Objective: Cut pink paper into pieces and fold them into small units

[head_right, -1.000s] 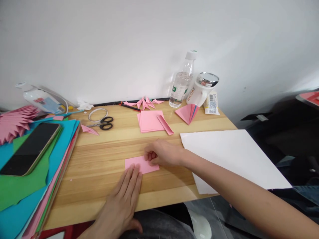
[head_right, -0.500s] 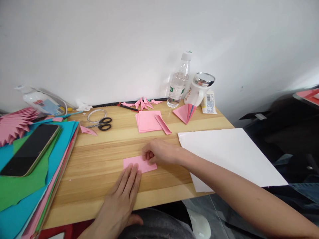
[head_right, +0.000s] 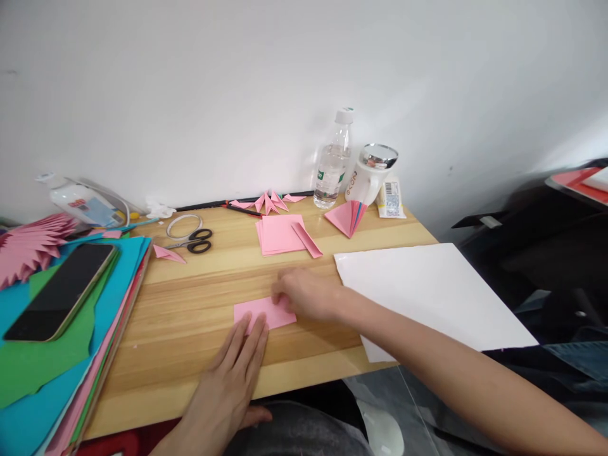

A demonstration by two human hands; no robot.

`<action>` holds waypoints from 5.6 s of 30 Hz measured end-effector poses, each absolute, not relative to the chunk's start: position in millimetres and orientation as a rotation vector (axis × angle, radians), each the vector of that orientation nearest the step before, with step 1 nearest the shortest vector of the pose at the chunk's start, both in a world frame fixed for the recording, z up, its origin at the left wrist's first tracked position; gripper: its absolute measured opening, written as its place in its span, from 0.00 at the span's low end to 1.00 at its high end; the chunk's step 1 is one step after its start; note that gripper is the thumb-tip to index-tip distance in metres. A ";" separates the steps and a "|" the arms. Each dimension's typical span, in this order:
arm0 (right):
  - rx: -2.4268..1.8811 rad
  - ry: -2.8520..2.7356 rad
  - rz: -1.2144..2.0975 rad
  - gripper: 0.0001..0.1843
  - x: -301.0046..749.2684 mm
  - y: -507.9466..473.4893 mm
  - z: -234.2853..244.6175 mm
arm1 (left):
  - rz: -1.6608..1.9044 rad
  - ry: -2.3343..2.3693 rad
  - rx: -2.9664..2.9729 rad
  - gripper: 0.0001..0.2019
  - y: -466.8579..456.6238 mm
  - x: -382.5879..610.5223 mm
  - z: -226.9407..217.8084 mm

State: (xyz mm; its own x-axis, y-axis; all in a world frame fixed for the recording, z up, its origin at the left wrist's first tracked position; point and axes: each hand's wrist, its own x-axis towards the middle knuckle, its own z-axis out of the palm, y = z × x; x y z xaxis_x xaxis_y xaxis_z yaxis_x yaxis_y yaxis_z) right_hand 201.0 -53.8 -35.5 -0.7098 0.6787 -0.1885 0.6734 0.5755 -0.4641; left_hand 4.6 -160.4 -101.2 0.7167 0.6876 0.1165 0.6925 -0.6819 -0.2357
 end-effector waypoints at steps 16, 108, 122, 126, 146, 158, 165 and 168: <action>-1.032 -2.661 -0.273 0.24 181.5 -159.5 -95.7 | 0.033 -1.180 -2.719 0.54 -158.3 5.8 -98.8; -0.954 -1.307 1.426 0.18 135.7 -28.2 -51.1 | -2.066 -2.649 -2.745 0.16 -47.9 -21.3 -53.7; -1.044 -1.213 1.452 0.15 135.8 -36.5 -51.5 | -2.098 -2.862 -2.647 0.15 -55.2 -25.4 -54.9; -1.057 -1.222 1.460 0.16 136.2 -37.1 -51.4 | -2.100 -2.882 -2.633 0.15 -55.7 -24.6 -53.8; -1.041 -1.168 1.523 0.17 137.0 -38.8 -52.0 | -2.061 -2.851 -2.707 0.14 -58.3 -23.2 -50.6; -1.049 -1.225 1.595 0.18 140.7 -37.4 -54.0 | -1.881 -2.810 -2.815 0.15 -56.1 -25.9 -49.6; -1.071 -1.344 1.457 0.15 137.9 -41.9 -56.5 | -1.955 -2.803 -2.851 0.13 -55.9 -26.7 -49.2; -1.161 -1.357 1.325 0.14 133.7 -44.6 -59.1 | -2.041 -2.814 -2.825 0.13 -55.3 -26.8 -50.1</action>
